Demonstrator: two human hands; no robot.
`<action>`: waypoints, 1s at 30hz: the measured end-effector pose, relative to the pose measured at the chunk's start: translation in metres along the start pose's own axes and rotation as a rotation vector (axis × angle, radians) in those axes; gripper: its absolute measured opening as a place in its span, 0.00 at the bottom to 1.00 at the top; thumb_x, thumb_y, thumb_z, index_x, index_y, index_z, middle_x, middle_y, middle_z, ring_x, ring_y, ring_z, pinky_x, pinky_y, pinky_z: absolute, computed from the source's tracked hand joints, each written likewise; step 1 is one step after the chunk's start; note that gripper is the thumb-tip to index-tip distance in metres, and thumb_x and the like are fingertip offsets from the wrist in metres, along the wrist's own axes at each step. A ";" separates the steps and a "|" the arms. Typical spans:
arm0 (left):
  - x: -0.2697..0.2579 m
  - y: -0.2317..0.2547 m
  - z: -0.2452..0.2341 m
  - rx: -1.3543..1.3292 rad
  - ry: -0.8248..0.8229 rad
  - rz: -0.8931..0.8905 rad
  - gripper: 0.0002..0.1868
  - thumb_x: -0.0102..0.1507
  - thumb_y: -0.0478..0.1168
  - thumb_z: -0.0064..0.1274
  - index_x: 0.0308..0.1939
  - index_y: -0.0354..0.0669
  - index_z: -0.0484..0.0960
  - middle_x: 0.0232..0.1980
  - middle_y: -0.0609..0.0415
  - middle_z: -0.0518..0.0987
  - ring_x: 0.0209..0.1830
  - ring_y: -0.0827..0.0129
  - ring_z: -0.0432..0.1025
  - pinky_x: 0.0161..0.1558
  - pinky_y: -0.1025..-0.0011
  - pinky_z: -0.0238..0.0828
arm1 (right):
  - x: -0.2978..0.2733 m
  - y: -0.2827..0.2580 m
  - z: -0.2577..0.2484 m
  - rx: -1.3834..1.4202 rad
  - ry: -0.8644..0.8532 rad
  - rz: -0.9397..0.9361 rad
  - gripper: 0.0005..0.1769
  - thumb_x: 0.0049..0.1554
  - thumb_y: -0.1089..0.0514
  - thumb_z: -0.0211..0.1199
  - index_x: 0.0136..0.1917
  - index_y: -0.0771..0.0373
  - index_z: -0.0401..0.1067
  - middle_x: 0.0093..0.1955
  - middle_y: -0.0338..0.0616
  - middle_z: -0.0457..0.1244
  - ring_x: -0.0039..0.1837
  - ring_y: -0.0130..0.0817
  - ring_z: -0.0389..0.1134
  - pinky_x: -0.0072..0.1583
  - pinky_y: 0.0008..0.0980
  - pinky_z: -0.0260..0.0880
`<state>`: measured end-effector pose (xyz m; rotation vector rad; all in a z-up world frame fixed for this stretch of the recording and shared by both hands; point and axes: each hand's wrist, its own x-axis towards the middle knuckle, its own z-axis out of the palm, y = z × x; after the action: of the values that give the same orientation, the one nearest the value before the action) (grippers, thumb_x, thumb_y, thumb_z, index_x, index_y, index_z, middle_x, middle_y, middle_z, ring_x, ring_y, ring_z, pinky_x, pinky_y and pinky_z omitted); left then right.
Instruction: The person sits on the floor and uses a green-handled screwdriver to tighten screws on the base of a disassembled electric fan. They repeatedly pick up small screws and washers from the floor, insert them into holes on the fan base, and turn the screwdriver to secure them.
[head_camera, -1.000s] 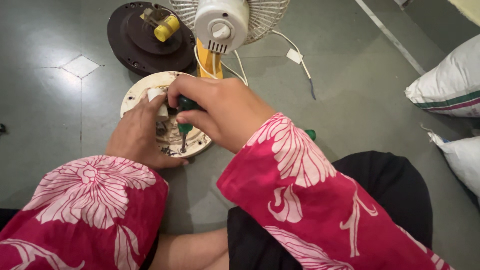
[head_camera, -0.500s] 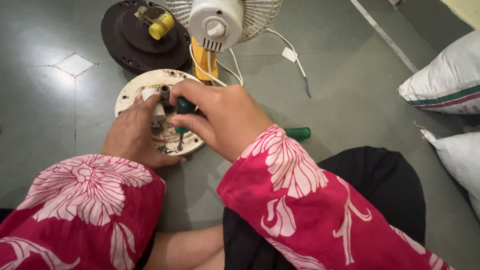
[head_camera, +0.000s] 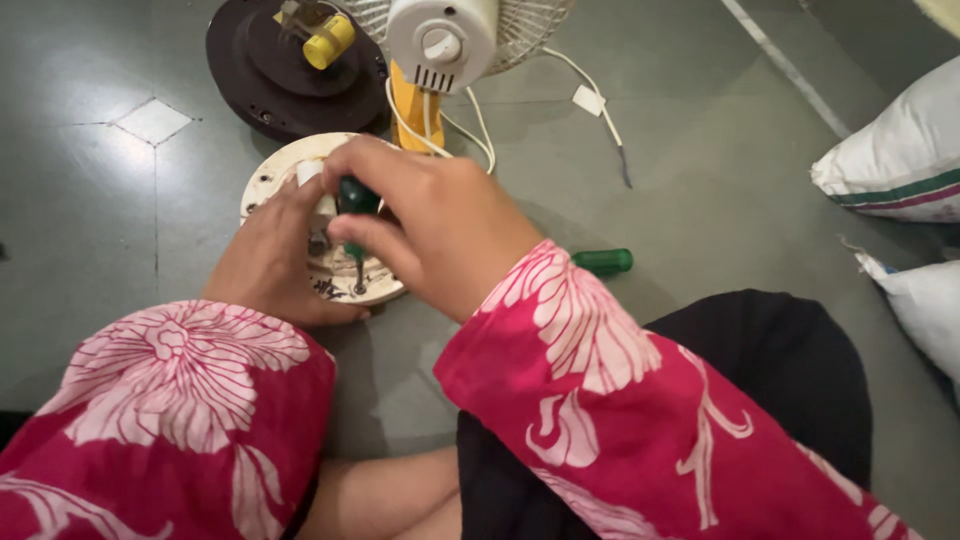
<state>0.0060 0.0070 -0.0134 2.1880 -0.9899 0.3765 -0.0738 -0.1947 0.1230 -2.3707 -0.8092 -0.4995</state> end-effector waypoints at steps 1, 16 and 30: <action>0.000 0.000 -0.002 0.020 -0.029 -0.035 0.75 0.31 0.50 0.79 0.77 0.38 0.53 0.68 0.33 0.70 0.72 0.38 0.61 0.71 0.50 0.57 | 0.001 0.000 0.000 0.006 0.014 -0.007 0.15 0.63 0.56 0.66 0.61 0.60 0.67 0.54 0.47 0.70 0.55 0.49 0.73 0.54 0.41 0.71; -0.002 -0.033 -0.044 0.110 -0.219 -0.382 0.71 0.32 0.52 0.79 0.76 0.42 0.57 0.70 0.40 0.70 0.70 0.50 0.66 0.67 0.58 0.61 | 0.022 0.032 0.056 0.882 0.383 0.382 0.11 0.57 0.71 0.67 0.50 0.68 0.68 0.58 0.51 0.69 0.58 0.30 0.71 0.61 0.30 0.76; -0.048 -0.075 -0.145 0.144 -0.064 -0.647 0.31 0.55 0.40 0.64 0.64 0.48 0.79 0.57 0.48 0.83 0.58 0.57 0.78 0.53 0.59 0.75 | 0.081 -0.030 0.213 1.264 -0.016 0.977 0.23 0.46 0.66 0.63 0.55 0.62 0.63 0.46 0.46 0.69 0.43 0.32 0.71 0.45 0.32 0.72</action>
<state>0.0325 0.1698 0.0303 2.5121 -0.2480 0.0725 0.0005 -0.0066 0.0142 -1.2722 0.1502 0.3763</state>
